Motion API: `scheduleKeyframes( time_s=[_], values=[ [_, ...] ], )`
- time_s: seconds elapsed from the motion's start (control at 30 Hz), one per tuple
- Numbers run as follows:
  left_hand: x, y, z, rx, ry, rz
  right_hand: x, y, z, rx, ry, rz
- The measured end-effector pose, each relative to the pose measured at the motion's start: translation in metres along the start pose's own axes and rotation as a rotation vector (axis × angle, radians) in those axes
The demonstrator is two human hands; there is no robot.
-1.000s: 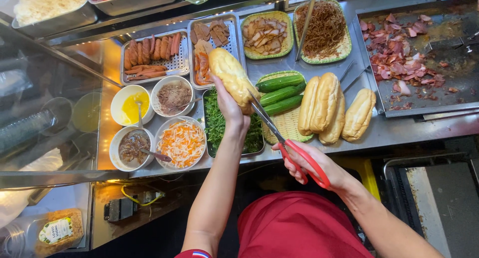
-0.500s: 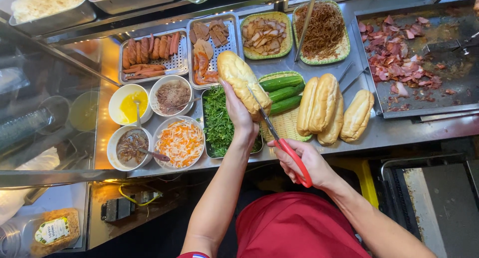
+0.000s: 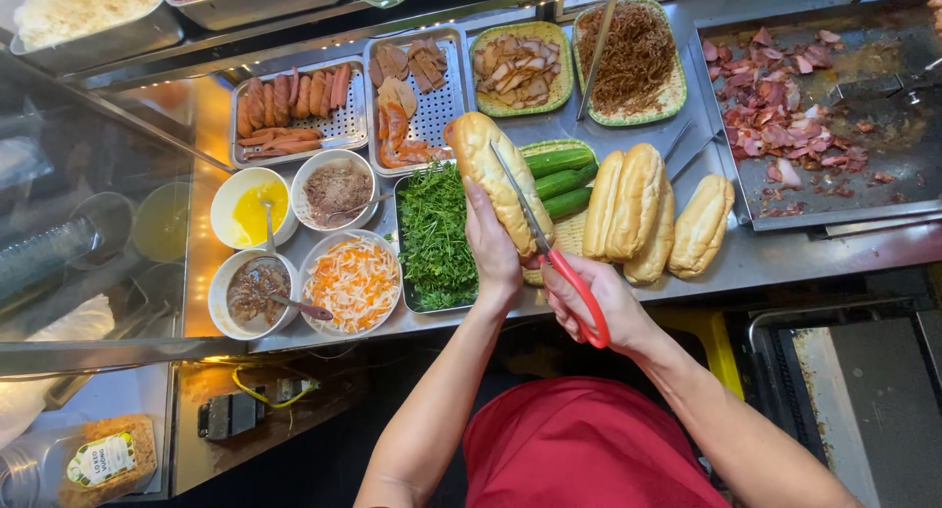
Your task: Prepare and assemble multiple Vietnamese sandwiches (banh mi) by cutting bread and adding various fillings and sauces.
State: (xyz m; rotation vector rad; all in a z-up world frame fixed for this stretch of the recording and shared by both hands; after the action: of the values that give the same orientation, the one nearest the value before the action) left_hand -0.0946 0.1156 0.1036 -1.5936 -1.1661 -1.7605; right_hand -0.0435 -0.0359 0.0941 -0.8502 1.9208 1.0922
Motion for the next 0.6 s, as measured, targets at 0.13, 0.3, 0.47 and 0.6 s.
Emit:
scheduleKeyframes(
  time_s=[0.13,0.3,0.47,0.6],
  values=[
    [0.0,-0.005,0.004,-0.011,0.006,-0.017,-0.012,0.004,-0.01,-0.144,0.002,0.143],
    [-0.01,-0.004,-0.014,-0.155,0.172,0.246,-0.028,-0.001,-0.013,-0.21,-0.004,0.461],
    [-0.015,0.002,-0.014,-0.203,0.22,0.218,-0.025,-0.01,-0.013,-0.101,-0.034,0.277],
    [-0.051,-0.006,0.007,-0.049,-0.038,-0.179,-0.017,-0.028,-0.032,-0.052,-0.014,0.224]
  ],
)
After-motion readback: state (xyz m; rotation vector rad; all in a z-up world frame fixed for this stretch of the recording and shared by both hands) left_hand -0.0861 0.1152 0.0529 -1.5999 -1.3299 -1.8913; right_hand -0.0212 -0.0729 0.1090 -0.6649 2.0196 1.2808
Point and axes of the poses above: each hand's wrist, its own z-axis towards the middle knuckle, its own y-axis out of the palm, x = y × z, the point moved 4 cm from there along z, towards the middle knuckle, and after that the axes turned 8 degrees about z, right-handed, at the moved point
